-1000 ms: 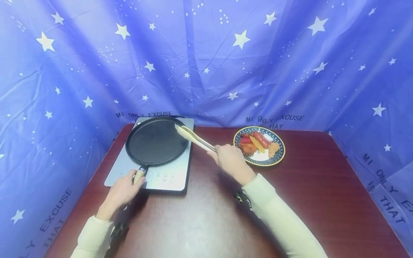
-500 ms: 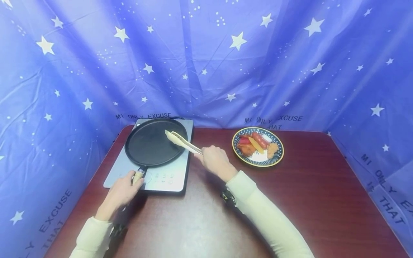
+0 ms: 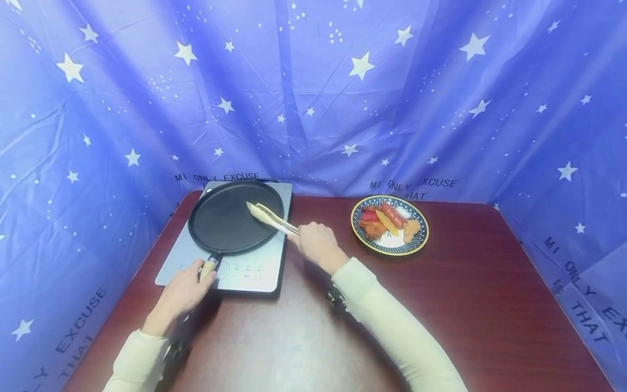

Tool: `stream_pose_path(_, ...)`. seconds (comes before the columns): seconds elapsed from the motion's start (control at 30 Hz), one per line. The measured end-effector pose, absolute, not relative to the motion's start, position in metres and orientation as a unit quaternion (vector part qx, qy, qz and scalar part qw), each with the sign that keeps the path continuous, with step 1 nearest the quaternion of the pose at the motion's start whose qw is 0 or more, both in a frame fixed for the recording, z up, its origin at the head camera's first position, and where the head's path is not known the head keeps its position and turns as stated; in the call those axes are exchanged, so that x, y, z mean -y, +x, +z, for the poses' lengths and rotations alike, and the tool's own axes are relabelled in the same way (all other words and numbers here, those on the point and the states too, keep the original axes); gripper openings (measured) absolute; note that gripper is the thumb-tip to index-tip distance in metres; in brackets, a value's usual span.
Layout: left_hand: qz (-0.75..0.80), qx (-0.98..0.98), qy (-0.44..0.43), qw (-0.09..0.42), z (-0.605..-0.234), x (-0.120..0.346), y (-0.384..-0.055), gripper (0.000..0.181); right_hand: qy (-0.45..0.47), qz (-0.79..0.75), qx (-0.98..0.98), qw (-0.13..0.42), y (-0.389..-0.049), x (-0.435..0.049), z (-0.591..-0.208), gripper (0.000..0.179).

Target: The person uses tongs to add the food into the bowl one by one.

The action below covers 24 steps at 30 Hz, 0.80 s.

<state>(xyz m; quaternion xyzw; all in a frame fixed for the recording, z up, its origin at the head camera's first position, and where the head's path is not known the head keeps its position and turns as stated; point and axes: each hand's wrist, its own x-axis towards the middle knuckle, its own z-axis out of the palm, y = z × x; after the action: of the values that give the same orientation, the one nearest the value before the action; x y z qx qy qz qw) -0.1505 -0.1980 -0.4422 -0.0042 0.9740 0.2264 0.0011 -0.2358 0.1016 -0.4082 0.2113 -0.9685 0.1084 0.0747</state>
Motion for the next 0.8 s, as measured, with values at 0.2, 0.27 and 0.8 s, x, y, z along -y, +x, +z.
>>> stream_pose_path(0.2,0.223,-0.975,-0.003,0.002,-0.443,0.198,-0.151,0.036,0.208,0.104,0.969,0.079,-0.238,-0.094,-0.409,0.036)
stream_pose_path(0.27,0.224,-0.975,-0.001,0.001,-0.443,0.198,-0.151,0.036,0.207,0.102,0.97,0.081,-0.24,-0.091,-0.409,0.036)
stream_pose_path(0.8,0.227,-0.974,-0.002,0.004,-0.441,0.198,-0.15,0.033,0.208,0.069,0.973,0.074,-0.249,-0.081,-0.408,0.038)
